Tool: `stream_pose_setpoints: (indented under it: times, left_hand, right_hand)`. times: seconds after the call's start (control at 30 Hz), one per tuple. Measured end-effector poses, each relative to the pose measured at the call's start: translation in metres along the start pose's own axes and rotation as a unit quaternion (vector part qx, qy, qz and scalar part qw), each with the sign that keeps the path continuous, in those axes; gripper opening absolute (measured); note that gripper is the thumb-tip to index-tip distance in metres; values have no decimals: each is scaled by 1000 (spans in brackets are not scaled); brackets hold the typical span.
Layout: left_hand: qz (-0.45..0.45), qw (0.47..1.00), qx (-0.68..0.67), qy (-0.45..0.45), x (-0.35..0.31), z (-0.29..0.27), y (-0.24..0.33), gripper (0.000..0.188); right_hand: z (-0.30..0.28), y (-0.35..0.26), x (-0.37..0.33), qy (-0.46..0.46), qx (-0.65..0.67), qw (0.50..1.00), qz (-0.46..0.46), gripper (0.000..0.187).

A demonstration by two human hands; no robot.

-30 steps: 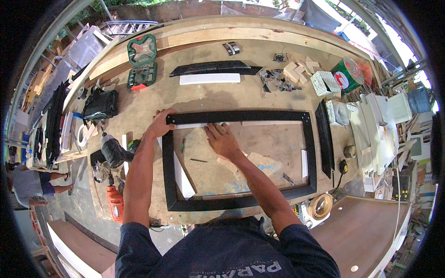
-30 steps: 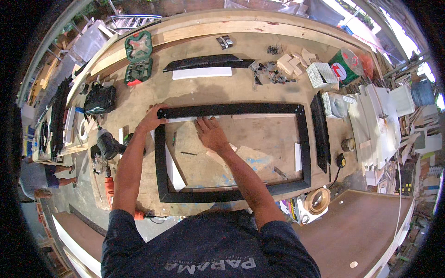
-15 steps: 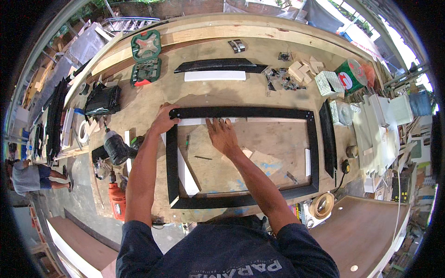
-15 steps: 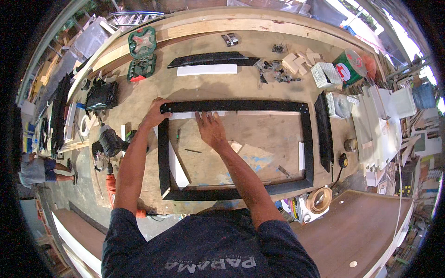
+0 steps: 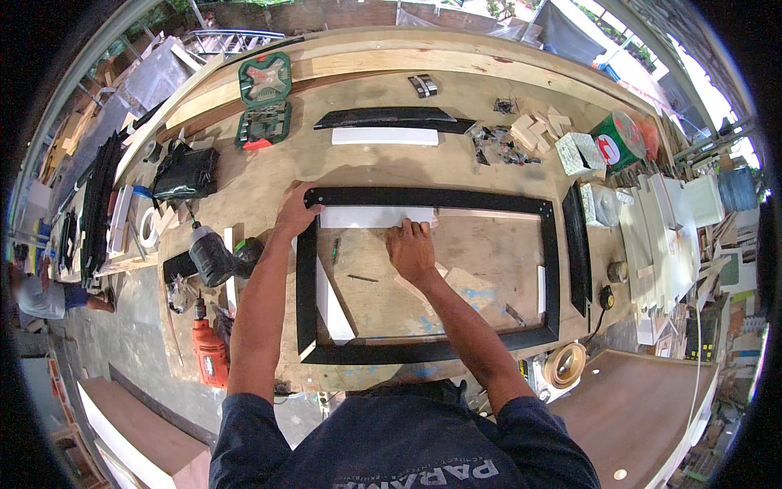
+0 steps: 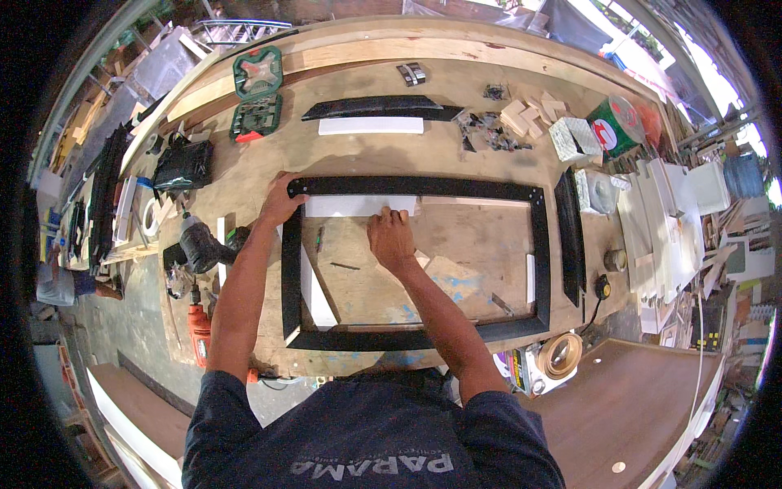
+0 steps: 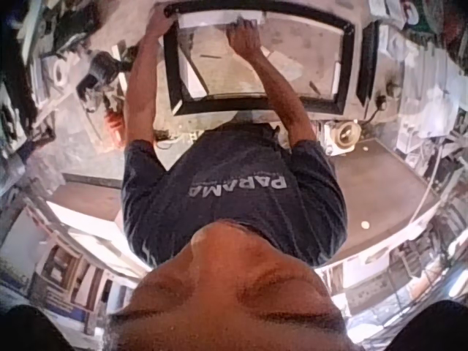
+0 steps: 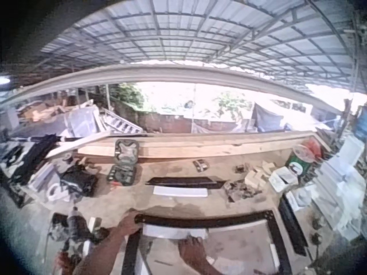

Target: The person positions black frame components on a workbench, aligns them with wooden blocks, and drills a hole into one of the pieces using a power drill.

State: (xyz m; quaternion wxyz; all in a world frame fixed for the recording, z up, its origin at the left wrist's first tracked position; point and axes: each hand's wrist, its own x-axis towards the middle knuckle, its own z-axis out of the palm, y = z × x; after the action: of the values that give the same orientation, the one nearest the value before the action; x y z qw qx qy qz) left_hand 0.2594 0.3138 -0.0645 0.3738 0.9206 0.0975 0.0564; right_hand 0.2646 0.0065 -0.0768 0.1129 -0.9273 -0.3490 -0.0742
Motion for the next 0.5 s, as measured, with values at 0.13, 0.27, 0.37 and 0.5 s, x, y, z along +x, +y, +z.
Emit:
stream_pose_setpoints:
  times: [0.13, 0.27, 0.37, 0.5]
  left_hand:
    - [22, 999, 39, 12, 2, 2, -4, 55]
    - [-9, 998, 55, 8, 3, 0, 5, 55]
    - [-11, 999, 42, 1, 5, 1, 6, 58]
    - [2, 998, 50, 39, -3, 6, -3, 58]
  right_hand:
    - [-13, 0, 10, 13, 19, 1000, -3, 27]
    - [-2, 1, -2, 17, 19, 1000, 9, 33]
    - [2, 5, -4, 101, -18, 995, -20, 32]
    - [-4, 11, -1, 45, 21, 999, 0, 29]
